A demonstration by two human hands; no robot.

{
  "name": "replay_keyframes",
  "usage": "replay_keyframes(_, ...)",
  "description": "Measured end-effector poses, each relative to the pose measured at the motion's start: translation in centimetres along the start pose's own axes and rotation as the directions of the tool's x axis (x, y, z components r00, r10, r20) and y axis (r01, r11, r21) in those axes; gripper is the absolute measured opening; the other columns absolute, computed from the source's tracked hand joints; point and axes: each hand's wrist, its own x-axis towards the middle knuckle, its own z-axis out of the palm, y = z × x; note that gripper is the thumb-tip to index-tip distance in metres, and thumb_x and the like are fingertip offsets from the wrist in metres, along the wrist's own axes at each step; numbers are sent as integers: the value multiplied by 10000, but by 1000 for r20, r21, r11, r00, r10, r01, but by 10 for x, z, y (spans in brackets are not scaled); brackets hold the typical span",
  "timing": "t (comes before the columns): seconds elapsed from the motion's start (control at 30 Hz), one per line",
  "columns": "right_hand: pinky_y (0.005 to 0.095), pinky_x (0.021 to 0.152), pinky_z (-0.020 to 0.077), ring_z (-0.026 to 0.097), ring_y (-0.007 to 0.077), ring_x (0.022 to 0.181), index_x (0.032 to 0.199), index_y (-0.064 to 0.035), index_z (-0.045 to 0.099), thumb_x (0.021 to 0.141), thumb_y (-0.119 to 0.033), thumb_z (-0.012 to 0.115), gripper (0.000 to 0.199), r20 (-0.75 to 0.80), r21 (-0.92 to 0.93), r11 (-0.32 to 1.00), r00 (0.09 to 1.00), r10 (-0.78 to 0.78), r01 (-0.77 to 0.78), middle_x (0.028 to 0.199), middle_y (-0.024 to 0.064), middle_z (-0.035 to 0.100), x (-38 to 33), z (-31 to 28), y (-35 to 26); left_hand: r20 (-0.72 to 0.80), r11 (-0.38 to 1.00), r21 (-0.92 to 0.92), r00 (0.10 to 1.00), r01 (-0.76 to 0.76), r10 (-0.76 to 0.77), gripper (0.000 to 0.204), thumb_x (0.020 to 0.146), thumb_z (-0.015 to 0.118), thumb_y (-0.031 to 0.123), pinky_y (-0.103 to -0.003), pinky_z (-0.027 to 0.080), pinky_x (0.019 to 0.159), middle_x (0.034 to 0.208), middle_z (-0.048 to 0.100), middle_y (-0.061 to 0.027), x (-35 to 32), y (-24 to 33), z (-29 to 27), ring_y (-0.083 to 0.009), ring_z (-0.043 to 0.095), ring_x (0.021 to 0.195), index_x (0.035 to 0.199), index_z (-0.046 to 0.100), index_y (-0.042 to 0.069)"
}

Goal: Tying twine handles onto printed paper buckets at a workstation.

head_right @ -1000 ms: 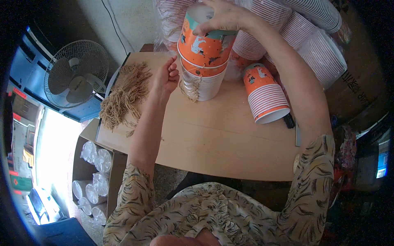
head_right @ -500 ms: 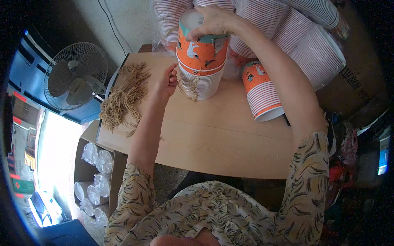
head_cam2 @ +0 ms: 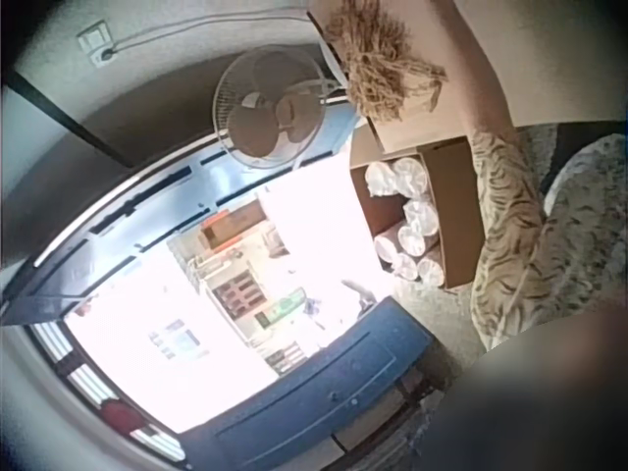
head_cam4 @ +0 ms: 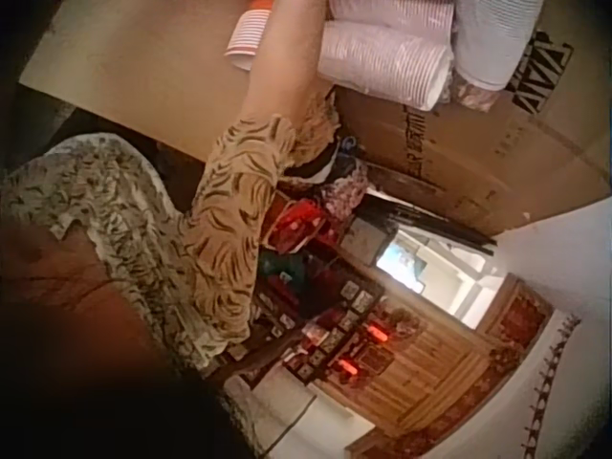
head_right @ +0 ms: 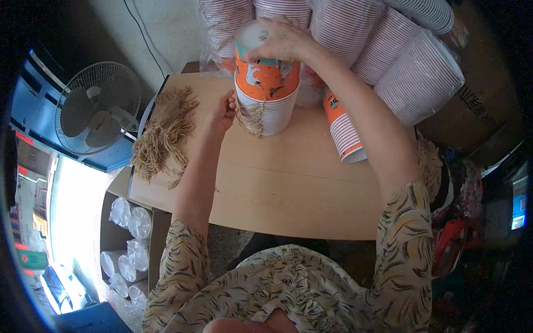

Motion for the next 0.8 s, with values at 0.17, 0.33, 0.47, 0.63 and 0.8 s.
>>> replay_keyframes(0.17, 464, 1026, 440, 520, 365, 1250, 1460, -68, 460, 604, -622, 782, 1070, -34, -10, 1000, 999, 20, -20, 1345, 197, 509, -6, 2, -6, 126, 1000, -9, 992, -9, 10, 173, 999, 581, 223, -182, 307, 375, 663, 585, -3, 20, -6, -20, -69, 514, 510, 884, 574, 93)
replay_keyframes(0.33, 454, 1039, 431, 499, 330, 1310, 1429, -32, 484, 708, -660, 739, 989, -295, -79, 995, 952, -79, 58, 1400, 173, 505, -24, 7, 17, -54, 965, -91, 969, -244, 240, 203, 991, 612, 251, -182, 385, 456, 687, 609, -17, -7, -32, -3, -84, 582, 579, 888, 588, 77)
replay_keyframes(0.47, 343, 929, 499, 610, 212, 1117, 1292, -25, 603, 909, -312, 700, 488, -537, 441, 848, 843, -12, 293, 1322, 117, 592, -128, -21, 24, -127, 937, 213, 943, -278, 309, 234, 968, 665, 308, -204, 433, 562, 748, 634, 4, -74, -52, -20, -78, 598, 656, 929, 638, 78)
replay_keyframes(0.63, 226, 648, 456, 563, 66, 711, 928, -20, 657, 973, -185, 639, 172, -653, 744, 646, 387, 651, 169, 774, 10, 631, -299, 14, 87, 268, 707, 547, 894, -449, 360, 226, 931, 722, 252, -213, 460, 586, 830, 688, -6, -128, -100, 33, -78, 629, 715, 1025, 719, 46)
replay_keyframes(0.8, 245, 664, 520, 635, 82, 764, 933, 2, 663, 993, -189, 620, 205, -295, 924, 373, 471, 831, -79, 825, 19, 684, -334, 100, 113, 733, 296, 466, 551, -834, 399, 182, 899, 718, 120, -314, 596, 668, 965, 748, -131, -167, -144, 163, -174, 720, 806, 1040, 739, 6)
